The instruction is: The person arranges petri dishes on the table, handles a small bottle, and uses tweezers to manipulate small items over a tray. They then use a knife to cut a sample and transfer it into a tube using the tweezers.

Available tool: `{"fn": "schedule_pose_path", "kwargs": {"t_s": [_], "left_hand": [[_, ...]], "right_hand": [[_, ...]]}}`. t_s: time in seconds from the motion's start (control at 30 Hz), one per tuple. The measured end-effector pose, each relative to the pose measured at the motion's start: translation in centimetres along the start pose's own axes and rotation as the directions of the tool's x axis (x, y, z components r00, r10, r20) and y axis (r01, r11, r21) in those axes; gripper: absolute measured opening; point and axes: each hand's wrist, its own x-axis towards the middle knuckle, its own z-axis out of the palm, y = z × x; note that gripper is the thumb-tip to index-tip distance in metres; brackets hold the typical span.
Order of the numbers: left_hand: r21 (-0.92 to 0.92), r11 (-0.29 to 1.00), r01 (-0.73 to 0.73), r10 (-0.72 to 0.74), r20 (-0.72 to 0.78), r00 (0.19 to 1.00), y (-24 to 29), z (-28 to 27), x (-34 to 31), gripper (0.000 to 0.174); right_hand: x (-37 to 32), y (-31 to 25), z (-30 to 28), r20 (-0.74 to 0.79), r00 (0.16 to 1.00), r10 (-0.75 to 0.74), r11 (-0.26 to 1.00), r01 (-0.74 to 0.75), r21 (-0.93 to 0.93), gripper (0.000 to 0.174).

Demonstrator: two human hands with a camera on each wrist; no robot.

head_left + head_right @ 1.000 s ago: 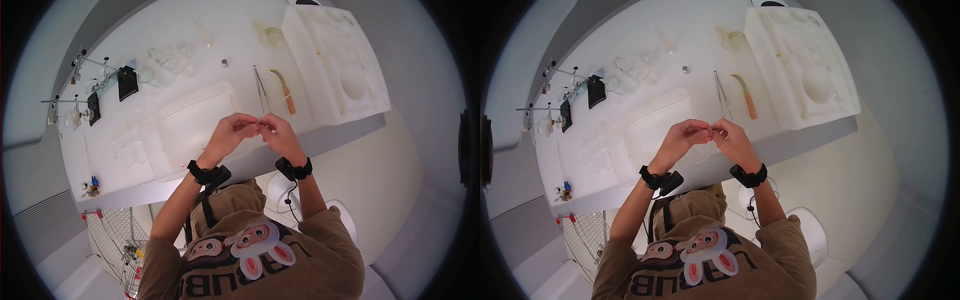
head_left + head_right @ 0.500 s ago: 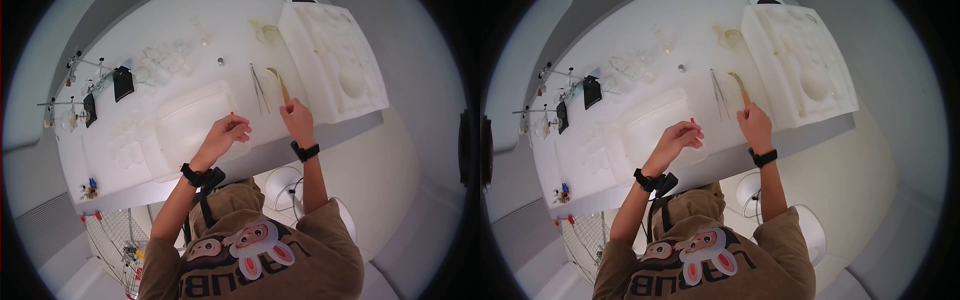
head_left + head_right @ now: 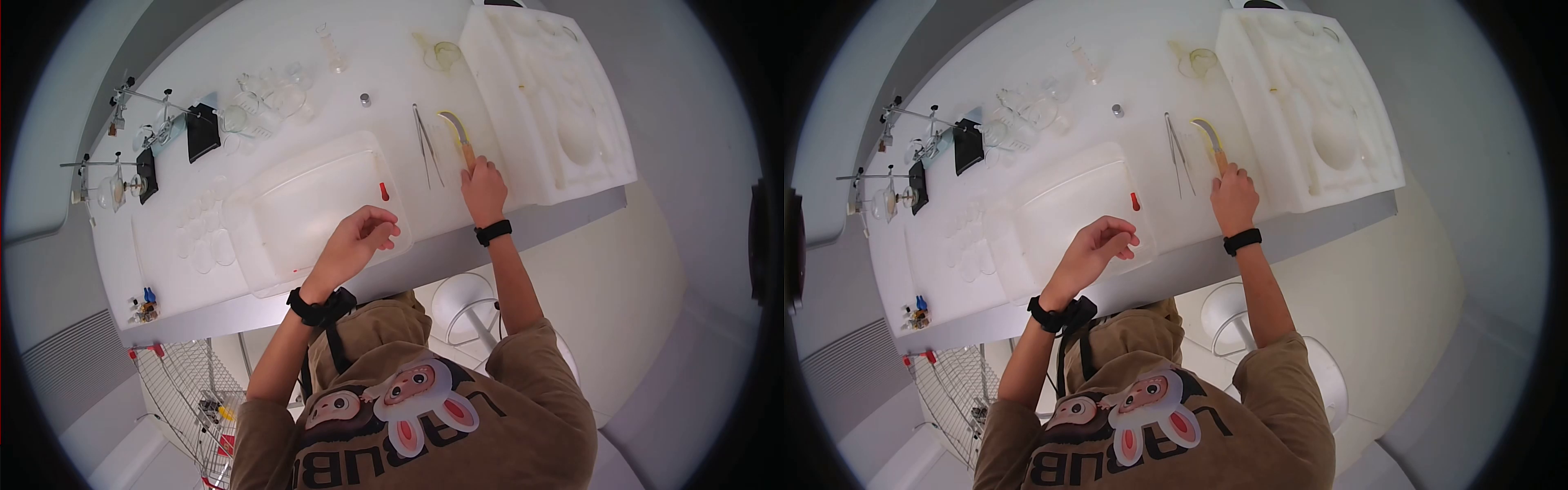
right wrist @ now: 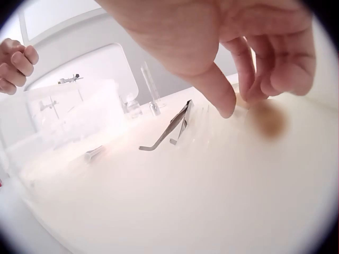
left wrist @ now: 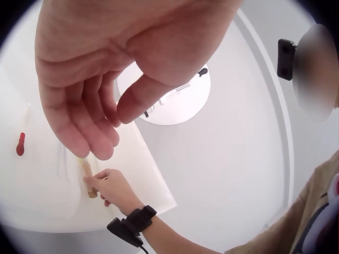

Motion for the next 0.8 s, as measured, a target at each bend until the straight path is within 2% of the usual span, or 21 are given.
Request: {"fn": "schedule_pose_path", "kwargs": {"t_s": [0.13,0.2,0.33,0.53,0.6,0.63,0.7,0.73,0.8], "left_hand": [[0.011,1.0,0.01,-0.009,-0.007,1.0,0.0,-0.1,-0.5,0.02],[0.008,1.0,-0.002,0.002,-0.036,0.999,-0.1,-0.4,-0.7,0.018],[0.023,1.0,0.014,-0.013,-0.076,0.997,0.0,-1.6,-1.1,0.018],[0.045,0.999,0.013,-0.007,-0.141,0.99,-0.9,-4.1,0.0,0.02],[0.21,0.976,0.062,-0.028,-0.16,0.987,-1.6,-4.9,1.6,0.022],[0.209,0.976,0.061,-0.027,-0.161,0.986,-1.9,-5.0,2.5,0.022],[0.439,0.893,0.098,-0.032,-0.155,0.987,-2.5,-4.7,4.6,0.026],[0.438,0.894,0.096,-0.028,-0.158,0.987,-3.5,-4.7,6.0,0.026],[0.696,0.712,0.093,0.025,-0.158,0.987,-5.4,-4.5,8.7,0.031]], "right_hand": [[-0.5,0.3,0.2,0.014,1.0,-0.026,0.999,0.027,-0.027,0.02],[-0.8,0.3,0.4,0.046,0.998,-0.031,0.999,0.03,0.02,0.018],[-1.2,0.2,0.4,0.079,0.997,0.008,1.0,-0.01,0.026,0.021],[-1.5,0.4,1.3,0.082,0.994,0.07,0.98,-0.084,0.18,0.025],[-1.5,0.4,1.3,0.054,0.995,0.086,0.982,-0.094,0.161,0.023],[-1.5,0.5,1.2,0.054,0.995,0.084,0.983,-0.091,0.161,0.023],[-1.6,0.6,0.9,0.04,0.997,0.062,0.981,-0.068,0.18,0.021],[-1.7,0.5,0.8,0.038,0.998,0.057,0.981,-0.063,0.181,0.021],[-2.2,0.7,0.6,0.021,0.997,0.069,0.974,-0.072,0.214,0.017]]}}
